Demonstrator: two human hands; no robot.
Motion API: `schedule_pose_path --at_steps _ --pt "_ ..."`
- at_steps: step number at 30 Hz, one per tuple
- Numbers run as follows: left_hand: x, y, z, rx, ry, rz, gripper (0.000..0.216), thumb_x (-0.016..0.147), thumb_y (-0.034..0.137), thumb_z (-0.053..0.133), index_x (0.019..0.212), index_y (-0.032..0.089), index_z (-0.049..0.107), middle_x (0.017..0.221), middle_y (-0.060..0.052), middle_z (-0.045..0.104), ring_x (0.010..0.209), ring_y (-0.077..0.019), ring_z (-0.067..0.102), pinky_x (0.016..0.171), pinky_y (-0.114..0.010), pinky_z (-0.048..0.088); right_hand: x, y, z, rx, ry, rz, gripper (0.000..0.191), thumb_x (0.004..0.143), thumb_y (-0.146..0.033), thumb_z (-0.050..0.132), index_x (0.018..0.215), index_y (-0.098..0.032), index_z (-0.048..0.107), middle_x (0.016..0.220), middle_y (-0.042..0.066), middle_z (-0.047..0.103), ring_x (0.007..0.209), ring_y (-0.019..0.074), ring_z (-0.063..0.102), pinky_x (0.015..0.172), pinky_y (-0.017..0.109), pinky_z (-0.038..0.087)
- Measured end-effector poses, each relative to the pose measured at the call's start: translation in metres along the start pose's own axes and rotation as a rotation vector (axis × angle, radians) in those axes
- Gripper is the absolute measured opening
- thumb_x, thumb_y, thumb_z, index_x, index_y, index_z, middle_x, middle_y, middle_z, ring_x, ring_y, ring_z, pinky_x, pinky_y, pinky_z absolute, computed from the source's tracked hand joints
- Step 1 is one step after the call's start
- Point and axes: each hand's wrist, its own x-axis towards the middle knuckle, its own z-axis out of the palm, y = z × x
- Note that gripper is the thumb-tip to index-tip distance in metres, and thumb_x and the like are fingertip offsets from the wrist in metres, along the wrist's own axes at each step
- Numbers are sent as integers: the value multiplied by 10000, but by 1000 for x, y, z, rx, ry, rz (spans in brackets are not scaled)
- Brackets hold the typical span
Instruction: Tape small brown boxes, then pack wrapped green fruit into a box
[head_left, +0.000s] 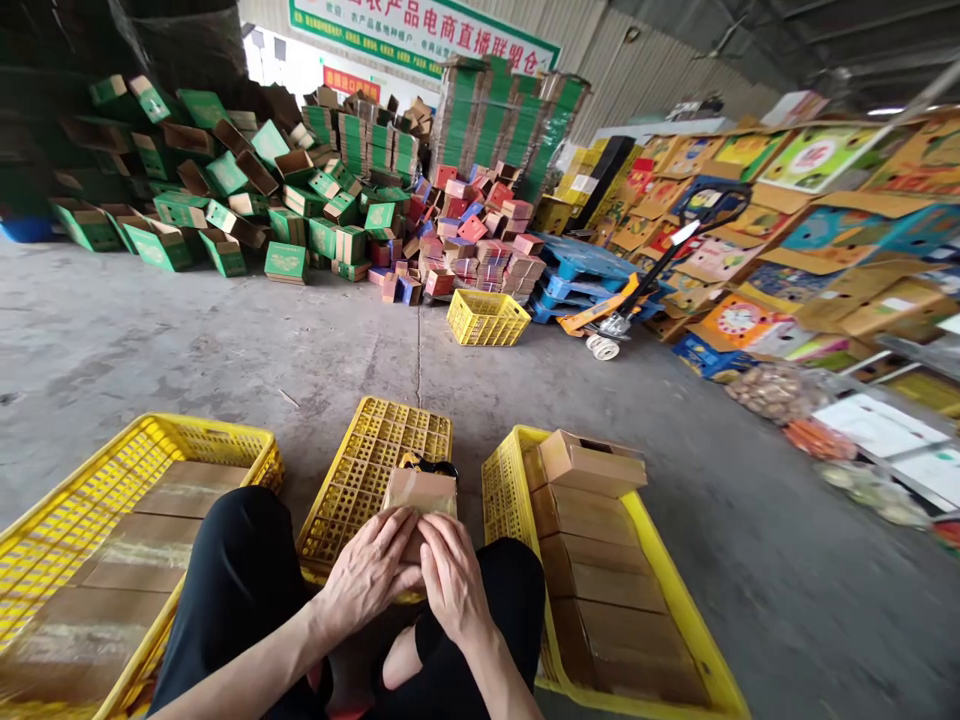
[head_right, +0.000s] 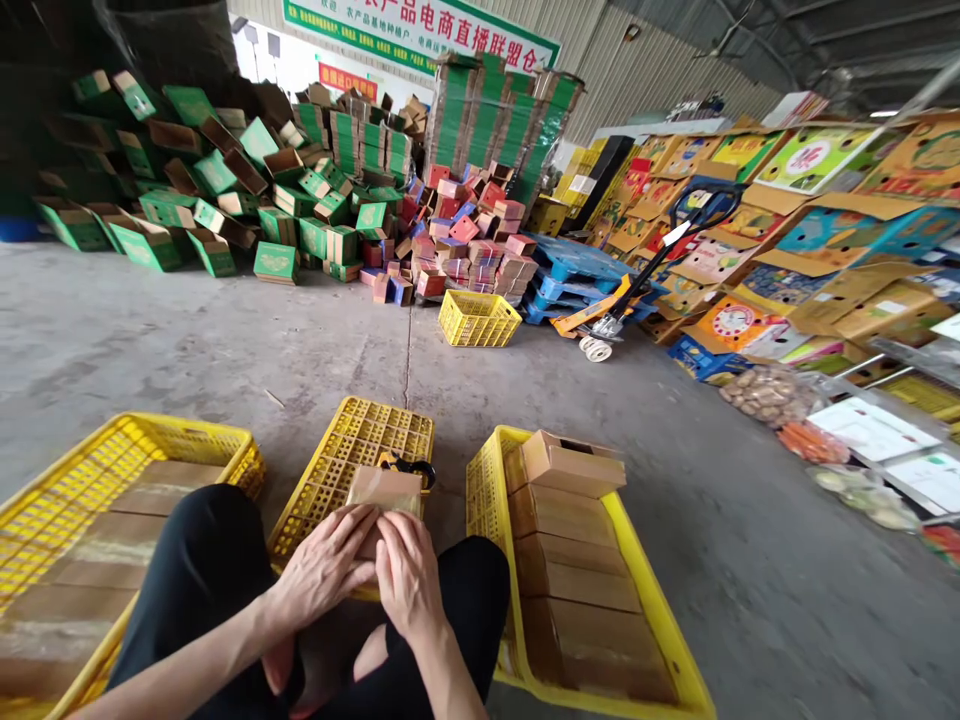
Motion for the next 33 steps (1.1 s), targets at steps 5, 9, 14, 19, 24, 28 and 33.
schedule_pose_path --at_steps 5,9,14,19,24,28,33 --pt "6 -2 1 32 34 6 730 1051 633 436 1585 136 433 1527 -160 580 1427 -301 527 1183 -431 446 3 9 3 -58 22 -28 440 1084 -234 387 1484 -252 570 1364 93 693 1241 245 657 1081 427 562" --pt "6 0 4 78 61 -14 737 1057 648 399 1589 139 430 1534 -149 583 1417 -292 542 1202 -447 410 7 13 2 -50 38 -21 368 1102 -263 388 1359 -238 649 1259 91 730 1121 237 689 982 401 576" --pt "3 7 9 118 88 -53 749 1065 636 385 1634 151 350 1585 -140 536 1461 -285 502 1215 -458 388 17 22 9 -56 123 33 311 1103 -266 404 1166 -223 705 1098 89 738 983 225 708 908 381 576" --pt "2 9 6 117 78 -38 834 1037 673 419 1663 141 278 1619 -152 492 1496 -298 461 1231 -454 373 50 37 18 -137 180 81 326 1090 -278 420 1201 -195 715 1140 130 741 1041 246 722 925 384 587" --pt "2 7 4 112 58 -41 802 1051 626 438 1670 148 261 1633 -146 474 1500 -300 453 1226 -467 384 92 47 28 -5 -2 160 222 1026 -261 564 1035 -236 784 1021 58 820 959 229 773 928 366 582" --pt "4 8 6 97 49 -58 824 1038 646 449 1674 160 252 1623 -144 487 1498 -303 452 1231 -493 377 105 47 36 158 33 209 214 1001 -236 584 944 -241 790 930 24 834 843 192 791 809 284 585" --pt "7 11 1 74 46 -88 822 1034 664 430 1673 173 268 1624 -149 485 1499 -306 450 1253 -505 342 95 38 37 153 92 61 237 1022 -244 558 867 -234 736 894 33 805 875 194 763 984 351 541"
